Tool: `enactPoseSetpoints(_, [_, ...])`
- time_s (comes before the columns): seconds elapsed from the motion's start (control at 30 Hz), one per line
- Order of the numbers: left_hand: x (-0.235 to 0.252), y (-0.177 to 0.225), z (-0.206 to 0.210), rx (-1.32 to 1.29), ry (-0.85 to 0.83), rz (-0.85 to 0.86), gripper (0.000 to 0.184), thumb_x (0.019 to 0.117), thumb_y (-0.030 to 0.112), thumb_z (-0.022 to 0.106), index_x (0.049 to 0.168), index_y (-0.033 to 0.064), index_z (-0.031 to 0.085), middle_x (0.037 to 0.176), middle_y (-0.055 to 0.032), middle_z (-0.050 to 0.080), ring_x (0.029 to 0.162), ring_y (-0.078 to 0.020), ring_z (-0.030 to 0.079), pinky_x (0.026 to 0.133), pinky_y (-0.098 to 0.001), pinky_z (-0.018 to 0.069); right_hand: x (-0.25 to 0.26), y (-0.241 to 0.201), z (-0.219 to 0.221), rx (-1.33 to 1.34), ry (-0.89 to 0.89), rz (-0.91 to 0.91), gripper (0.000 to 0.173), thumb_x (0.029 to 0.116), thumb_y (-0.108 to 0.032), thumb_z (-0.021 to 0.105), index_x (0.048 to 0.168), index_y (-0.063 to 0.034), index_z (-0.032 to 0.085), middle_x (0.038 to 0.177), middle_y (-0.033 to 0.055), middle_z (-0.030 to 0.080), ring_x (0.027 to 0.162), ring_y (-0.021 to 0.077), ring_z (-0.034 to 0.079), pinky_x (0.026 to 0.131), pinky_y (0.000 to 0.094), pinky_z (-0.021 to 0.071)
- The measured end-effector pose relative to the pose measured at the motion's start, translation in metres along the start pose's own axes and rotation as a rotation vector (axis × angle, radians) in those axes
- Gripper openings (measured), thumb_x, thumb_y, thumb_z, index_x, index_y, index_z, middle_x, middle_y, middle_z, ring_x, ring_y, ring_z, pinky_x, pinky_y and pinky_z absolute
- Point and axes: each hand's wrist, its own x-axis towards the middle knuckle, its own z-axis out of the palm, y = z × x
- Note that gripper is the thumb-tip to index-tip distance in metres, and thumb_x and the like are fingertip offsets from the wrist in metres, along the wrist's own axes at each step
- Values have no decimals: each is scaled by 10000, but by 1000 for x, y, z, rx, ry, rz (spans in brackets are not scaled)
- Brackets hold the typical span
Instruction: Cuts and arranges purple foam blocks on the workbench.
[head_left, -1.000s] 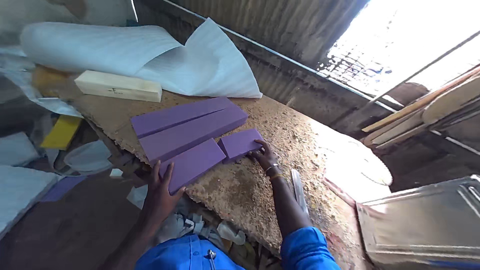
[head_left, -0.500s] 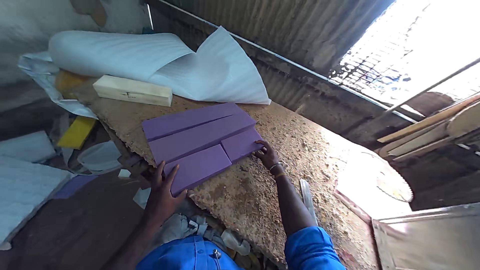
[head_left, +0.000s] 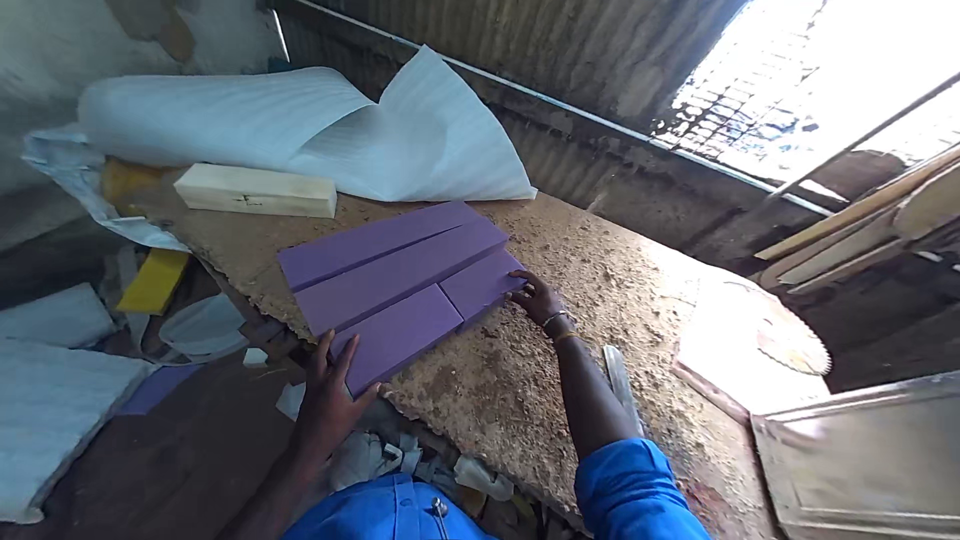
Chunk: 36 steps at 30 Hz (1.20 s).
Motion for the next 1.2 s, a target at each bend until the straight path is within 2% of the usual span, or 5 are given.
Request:
enactPoseSetpoints(0.63, [3,-4,-3,134,-91,-1,961,753,428,876,1579,250,418,1684,-186,212,1499,-401,338,1116,-525,460,-18,4,15,-7,-36,79,566,917,-142,775,1432,-197,547,1482,97,541,1231,288,632,1000,522,554])
enactPoseSetpoints(0.77, [4,-7,-6,113,-78,1,949,720,463,891,1537,224,473,1633,-183,313,1469,-401,371,1139,-547,420,-20,9,11,-71,-6,51,630,836,-42,828,1399,-161,572,1475,126,528,1270,324,588,1035,544,518])
enactPoseSetpoints(0.97, [-7,18,-10,98,24,-33,1153,620,745,801,1544,146,457,1423,-233,501,1280,-417,519,968,-551,536,-55,14,-40,-185,310,39,459,862,-149,837,1295,-174,687,1365,190,594,1130,357,640,890,539,570])
enactPoseSetpoints(1.1, [-8,66,3,55,64,17,1152,632,809,772,1520,136,477,1378,-270,531,1218,-443,556,950,-584,530,-107,14,-62,206,665,117,488,973,-234,692,1411,-92,530,1253,189,621,865,264,686,704,463,603])
enactPoseSetpoints(1.2, [0,90,25,74,-113,29,1358,524,883,771,1599,159,362,1511,-249,458,1314,-446,511,1020,-594,493,-142,6,-63,321,851,163,502,1012,-295,645,1440,-116,453,1085,121,655,746,161,676,612,362,590])
